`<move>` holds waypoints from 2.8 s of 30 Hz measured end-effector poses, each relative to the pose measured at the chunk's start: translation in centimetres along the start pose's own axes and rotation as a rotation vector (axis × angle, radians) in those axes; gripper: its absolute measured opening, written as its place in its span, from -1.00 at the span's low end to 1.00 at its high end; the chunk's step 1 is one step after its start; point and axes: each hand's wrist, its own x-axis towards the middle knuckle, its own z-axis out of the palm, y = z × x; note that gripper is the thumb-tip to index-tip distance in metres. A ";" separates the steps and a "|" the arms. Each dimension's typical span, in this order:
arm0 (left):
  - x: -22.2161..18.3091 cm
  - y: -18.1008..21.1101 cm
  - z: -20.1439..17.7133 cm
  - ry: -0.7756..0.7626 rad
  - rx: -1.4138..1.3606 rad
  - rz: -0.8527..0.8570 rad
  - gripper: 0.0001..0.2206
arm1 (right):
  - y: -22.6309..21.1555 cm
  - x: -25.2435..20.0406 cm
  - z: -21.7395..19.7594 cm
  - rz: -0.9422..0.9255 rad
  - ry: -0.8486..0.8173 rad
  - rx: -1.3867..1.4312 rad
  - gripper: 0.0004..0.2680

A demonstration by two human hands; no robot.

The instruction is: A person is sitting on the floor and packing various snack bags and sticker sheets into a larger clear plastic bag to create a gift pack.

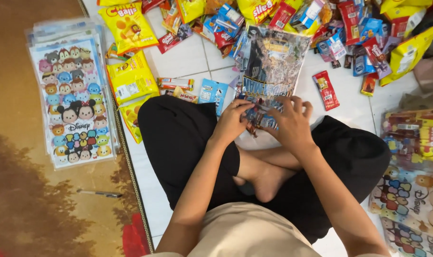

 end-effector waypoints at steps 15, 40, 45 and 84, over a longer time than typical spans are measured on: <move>0.0 -0.1 0.0 -0.031 -0.025 0.013 -0.57 | 0.4 -2.0 6.3 0.157 -0.100 0.041 -0.45; -0.1 -0.5 0.2 0.019 0.029 0.008 -0.59 | 0.0 -1.6 3.9 0.080 -0.042 -0.125 -0.48; 0.0 0.0 -0.1 -0.012 0.019 0.016 -0.59 | -2.3 -1.0 2.3 0.071 -0.235 -0.061 -0.56; 0.1 -0.4 0.5 -0.019 0.066 0.124 -0.60 | 16.1 -1.8 13.8 0.611 0.068 0.294 -0.52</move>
